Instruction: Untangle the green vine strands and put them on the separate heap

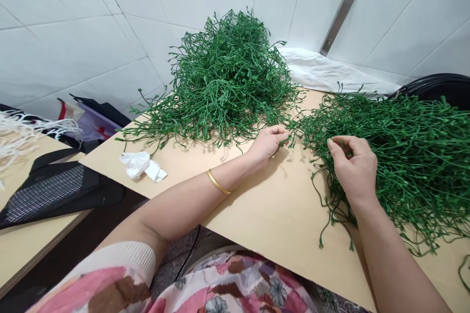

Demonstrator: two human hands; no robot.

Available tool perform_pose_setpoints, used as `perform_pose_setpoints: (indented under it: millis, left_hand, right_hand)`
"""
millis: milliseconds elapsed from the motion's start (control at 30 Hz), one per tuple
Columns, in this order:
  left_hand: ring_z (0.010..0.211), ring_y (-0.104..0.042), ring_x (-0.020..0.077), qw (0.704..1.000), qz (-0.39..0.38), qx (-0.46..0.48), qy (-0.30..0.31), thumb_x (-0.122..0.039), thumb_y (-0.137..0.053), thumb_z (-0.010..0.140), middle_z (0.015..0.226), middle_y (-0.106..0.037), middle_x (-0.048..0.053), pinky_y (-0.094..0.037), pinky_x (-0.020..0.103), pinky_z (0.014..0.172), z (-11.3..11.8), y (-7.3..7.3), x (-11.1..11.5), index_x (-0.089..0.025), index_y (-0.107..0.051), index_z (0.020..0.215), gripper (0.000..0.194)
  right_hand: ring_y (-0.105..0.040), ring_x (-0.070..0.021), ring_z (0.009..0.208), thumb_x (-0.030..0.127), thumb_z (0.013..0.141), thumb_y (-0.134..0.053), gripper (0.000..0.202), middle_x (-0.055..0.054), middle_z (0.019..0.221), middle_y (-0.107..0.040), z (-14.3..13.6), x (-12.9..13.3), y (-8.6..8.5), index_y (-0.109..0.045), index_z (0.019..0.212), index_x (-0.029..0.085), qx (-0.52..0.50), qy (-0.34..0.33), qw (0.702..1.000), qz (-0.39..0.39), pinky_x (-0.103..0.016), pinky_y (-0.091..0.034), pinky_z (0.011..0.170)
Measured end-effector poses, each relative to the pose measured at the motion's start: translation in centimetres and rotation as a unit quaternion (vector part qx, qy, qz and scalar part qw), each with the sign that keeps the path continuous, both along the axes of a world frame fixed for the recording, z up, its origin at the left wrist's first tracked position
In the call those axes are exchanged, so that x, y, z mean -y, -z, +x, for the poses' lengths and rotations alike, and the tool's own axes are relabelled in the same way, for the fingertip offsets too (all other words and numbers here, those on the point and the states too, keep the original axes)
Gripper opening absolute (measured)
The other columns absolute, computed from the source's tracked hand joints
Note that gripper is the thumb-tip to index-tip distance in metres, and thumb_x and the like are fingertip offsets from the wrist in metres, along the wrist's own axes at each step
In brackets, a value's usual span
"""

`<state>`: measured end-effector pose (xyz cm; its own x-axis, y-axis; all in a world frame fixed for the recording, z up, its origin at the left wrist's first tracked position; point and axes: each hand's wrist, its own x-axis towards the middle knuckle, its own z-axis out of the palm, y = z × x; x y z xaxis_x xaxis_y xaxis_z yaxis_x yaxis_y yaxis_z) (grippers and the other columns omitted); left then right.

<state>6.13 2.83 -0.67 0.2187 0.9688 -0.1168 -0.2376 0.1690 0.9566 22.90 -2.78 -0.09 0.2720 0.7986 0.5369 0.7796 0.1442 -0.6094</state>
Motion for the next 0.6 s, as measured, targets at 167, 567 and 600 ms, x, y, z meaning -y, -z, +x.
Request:
perform_pose_setpoints:
  millis: [167, 567, 600]
  left_hand:
    - [0.048, -0.043, 0.0066, 0.991, -0.087, 0.087, 0.056, -0.012, -0.057, 0.069, 0.054, -0.048, -0.002, -0.03, 0.018, 0.044, 0.0, 0.4, -0.3, -0.015, -0.046, 0.06, 0.014]
    - [0.05, -0.046, 0.0065, 0.966, -0.141, 0.182, 0.115, -0.013, -0.058, 0.065, 0.058, -0.052, 0.0, -0.037, 0.02, 0.05, 0.8, 0.6, 0.9, -0.013, -0.05, 0.057, 0.011]
    - [0.051, -0.046, 0.0065, 0.967, -0.14, 0.179, 0.116, -0.014, -0.058, 0.066, 0.058, -0.053, 0.0, -0.037, 0.019, 0.051, 0.8, 0.6, 0.9, -0.013, -0.052, 0.058, 0.009]
  right_hand:
    - [-0.048, -0.0278, 0.097, 0.027, 0.079, -0.052, 0.022, -0.012, 0.097, -0.059, -0.7, 0.4, 0.1, -0.06, 0.096, 0.017, 0.19, 0.02, 0.978, 0.084, -0.042, -0.036, 0.079]
    - [-0.05, -0.0159, 0.068, 0.025, 0.078, -0.051, 0.01, -0.004, 0.072, -0.058, -4.7, 0.7, 1.8, -0.057, 0.075, 0.017, 0.074, -0.2, 0.976, -0.05, -0.029, -0.038, 0.065]
    - [-0.05, -0.0152, 0.067, 0.023, 0.078, -0.05, 0.009, -0.003, 0.072, -0.058, -4.5, 0.6, 1.8, -0.056, 0.074, 0.017, 0.051, -0.198, 0.977, -0.061, -0.029, -0.038, 0.064]
